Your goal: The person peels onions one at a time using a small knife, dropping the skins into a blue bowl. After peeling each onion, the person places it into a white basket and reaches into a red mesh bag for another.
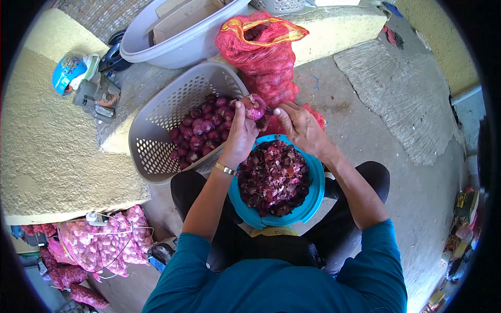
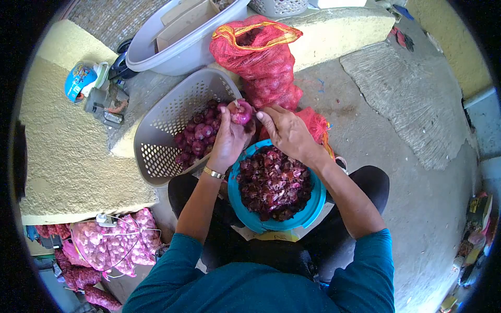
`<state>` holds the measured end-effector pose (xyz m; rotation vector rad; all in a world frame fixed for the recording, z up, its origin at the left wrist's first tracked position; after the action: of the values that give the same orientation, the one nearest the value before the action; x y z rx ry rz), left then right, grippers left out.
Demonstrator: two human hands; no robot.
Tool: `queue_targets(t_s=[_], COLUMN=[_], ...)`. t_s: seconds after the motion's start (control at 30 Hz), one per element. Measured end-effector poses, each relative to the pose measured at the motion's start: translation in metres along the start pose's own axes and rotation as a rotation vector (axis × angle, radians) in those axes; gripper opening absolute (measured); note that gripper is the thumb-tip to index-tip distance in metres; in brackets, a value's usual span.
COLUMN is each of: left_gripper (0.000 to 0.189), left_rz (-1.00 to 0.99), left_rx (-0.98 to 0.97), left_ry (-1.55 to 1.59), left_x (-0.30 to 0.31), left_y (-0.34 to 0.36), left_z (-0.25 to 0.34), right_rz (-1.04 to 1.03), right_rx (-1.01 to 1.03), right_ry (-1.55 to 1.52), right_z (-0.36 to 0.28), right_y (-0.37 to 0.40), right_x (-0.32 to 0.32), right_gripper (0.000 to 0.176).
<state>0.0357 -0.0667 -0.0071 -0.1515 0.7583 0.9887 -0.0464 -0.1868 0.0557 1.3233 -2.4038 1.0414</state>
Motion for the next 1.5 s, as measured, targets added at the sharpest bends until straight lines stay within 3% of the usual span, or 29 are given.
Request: queue_targets(t_s=[0.13,0.2,0.43,0.7,0.83,0.9,1.03,1.1,1.33,1.4,1.5], left_gripper=[0.051,0.055,0.057,0.060,0.053,0.056,0.053,0.048,0.048,0.045,0.051], left_rz=[-0.019,0.120,0.147,0.098,0.131,0.257,0.155,0.167,0.062,-0.009,0.060], left_rx=[-0.083,-0.142,-0.165,-0.248,-0.284,-0.396,-0.387,-0.501,-0.438,-0.285,-0.275], left_ry=[-0.190,-0.292,-0.347,-0.415,-0.387,-0.515,-0.485,-0.642,-0.666,-0.547,-0.494], left_x=[0.010,0.017,0.019,0.015,0.006,0.004,0.003,-0.008,-0.004,-0.001,0.008], left_y=[-0.003,-0.006,-0.007,-0.003,-0.001,0.003,0.002,0.010,0.007,0.002,-0.005], left_z=[-0.003,-0.005,-0.007,-0.005,-0.003,0.005,0.004,0.008,0.013,0.010,0.004], right_rz=[0.021,0.023,0.047,0.066,0.055,0.058,0.088,0.108,0.126,0.085,0.057], right_rx=[0.070,0.076,0.132,0.117,0.127,0.127,0.147,0.150,0.156,0.130,0.130], right_ry=[0.061,0.098,0.237,0.147,0.196,0.223,0.250,0.246,0.188,0.170,0.170], right_z=[-0.004,-0.006,-0.010,-0.010,-0.013,-0.015,-0.017,-0.018,-0.014,-0.014,-0.017], right_y=[0.003,0.003,0.002,0.002,0.000,0.000,0.000,-0.001,-0.005,-0.005,-0.005], right_x=[-0.001,0.000,0.005,0.003,0.003,0.003,0.005,0.007,0.014,0.013,0.014], right_gripper=[0.028,0.028,0.028,0.028,0.029,0.029,0.030,0.030,0.033,0.034,0.035])
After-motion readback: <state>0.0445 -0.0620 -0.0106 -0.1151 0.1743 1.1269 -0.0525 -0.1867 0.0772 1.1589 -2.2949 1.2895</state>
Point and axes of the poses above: each hand's wrist, its own y-axis away from the middle knuckle, its own x-axis out of the back of the hand, z = x × y, the point moved 6 cm from there along -y, towards the middle knuckle, and after that the axes turned 15 degrees about z, right-handed, at the moved point
